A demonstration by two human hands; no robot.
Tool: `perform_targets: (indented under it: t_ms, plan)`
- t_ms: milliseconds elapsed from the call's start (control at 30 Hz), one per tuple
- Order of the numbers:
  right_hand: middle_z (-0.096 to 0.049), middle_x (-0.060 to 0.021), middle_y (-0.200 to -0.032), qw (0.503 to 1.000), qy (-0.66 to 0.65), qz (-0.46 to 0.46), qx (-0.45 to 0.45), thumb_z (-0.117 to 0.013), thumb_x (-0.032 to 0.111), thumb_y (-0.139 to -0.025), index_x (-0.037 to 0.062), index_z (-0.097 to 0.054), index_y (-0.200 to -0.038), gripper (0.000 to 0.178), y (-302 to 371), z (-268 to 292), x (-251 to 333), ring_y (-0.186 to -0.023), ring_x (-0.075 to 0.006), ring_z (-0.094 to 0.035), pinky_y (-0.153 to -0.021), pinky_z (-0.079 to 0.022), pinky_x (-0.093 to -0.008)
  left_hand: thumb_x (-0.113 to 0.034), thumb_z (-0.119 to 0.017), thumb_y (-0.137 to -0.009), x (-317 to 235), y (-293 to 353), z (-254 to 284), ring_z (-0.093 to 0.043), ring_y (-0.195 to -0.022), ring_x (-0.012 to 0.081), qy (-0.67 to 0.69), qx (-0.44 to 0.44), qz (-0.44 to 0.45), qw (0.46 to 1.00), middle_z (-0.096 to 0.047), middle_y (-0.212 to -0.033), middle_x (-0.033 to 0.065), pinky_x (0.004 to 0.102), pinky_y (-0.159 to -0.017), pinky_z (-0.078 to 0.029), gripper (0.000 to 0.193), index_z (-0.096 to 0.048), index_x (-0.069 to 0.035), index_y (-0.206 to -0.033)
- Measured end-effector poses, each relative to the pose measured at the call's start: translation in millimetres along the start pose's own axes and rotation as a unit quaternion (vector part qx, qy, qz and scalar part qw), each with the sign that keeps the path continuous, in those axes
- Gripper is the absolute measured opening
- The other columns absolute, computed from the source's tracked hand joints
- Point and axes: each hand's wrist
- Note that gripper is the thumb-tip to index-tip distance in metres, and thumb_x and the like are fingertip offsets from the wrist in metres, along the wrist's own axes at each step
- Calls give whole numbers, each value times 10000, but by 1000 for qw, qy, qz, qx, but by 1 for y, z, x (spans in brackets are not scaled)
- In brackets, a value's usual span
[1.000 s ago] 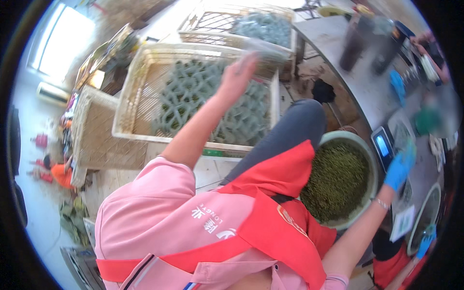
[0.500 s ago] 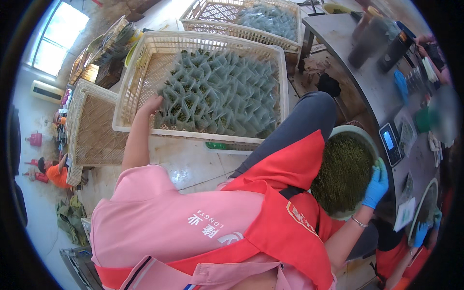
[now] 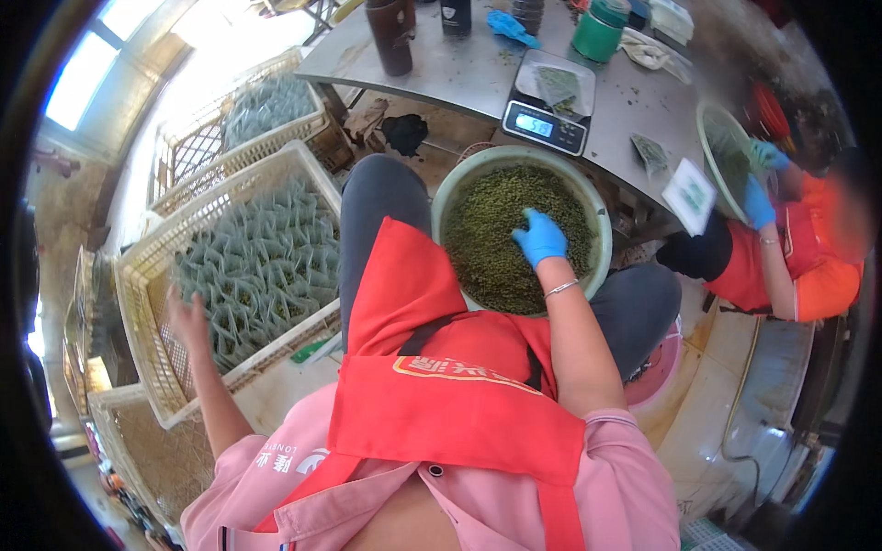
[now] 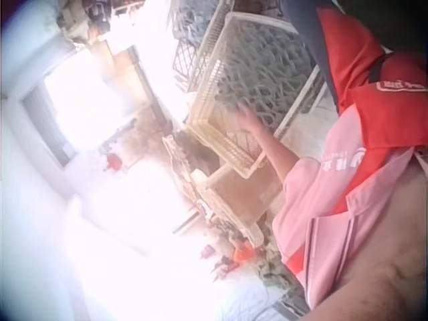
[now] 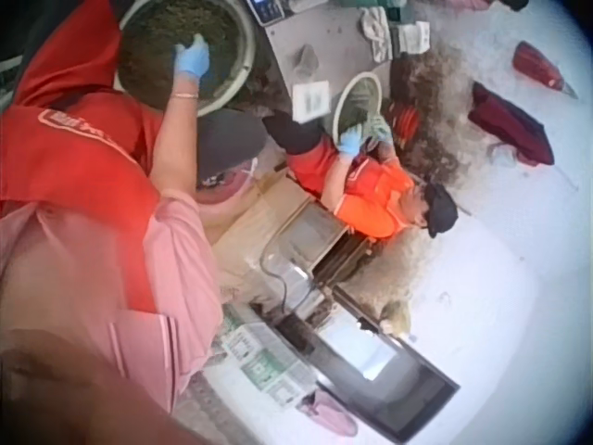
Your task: The person scoops green tea leaves from a bowl into small plastic bags, weighs each bag on a digital scale, and places the filled bags into a white crate. The process is repeated continuously with another worker visible in the background performing similar actions.
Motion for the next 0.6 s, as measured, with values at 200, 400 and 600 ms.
perform_targets:
  t_ms: [200, 400, 600]
  plan:
    - [-668, -93, -817, 961, -275, -15, -10, -649, 100, -780, 49, -628, -977, 205, -6, 7, -5, -729, -209, -638, -655, -497, -310, -101, -627, -747, -288, -17, -33, -554, -1063, 275, 182, 38, -324, 928, -619, -1081, 117, 404, -962, -392, 348, -590, -93, -1092]
    - [-612, 6, -809, 772, -625, -73, 90, -597, 80, -849, 60, -621, -1026, 180, 11, 69, 25, -629, -94, -572, -574, -475, -240, -140, -645, -798, -444, 22, -76, -648, -744, 190, 465, 413, -245, 744, -614, -1095, 114, 333, -714, -519, 417, -530, -80, -1194]
    - [-630, -13, -823, 787, -608, -76, 67, -609, 106, -850, 67, -617, -1064, 218, 16, 74, 31, -650, -94, -585, -596, -483, -229, -66, -596, -850, -499, 50, -110, -632, -699, 147, 599, 595, -94, 528, -614, -1012, 138, 255, -627, -504, 362, -505, 3, -1193]
Point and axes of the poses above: each hand's wrist, its own y-axis away from the middle knuckle, its own z-axis out of the back of the hand, x = y × z
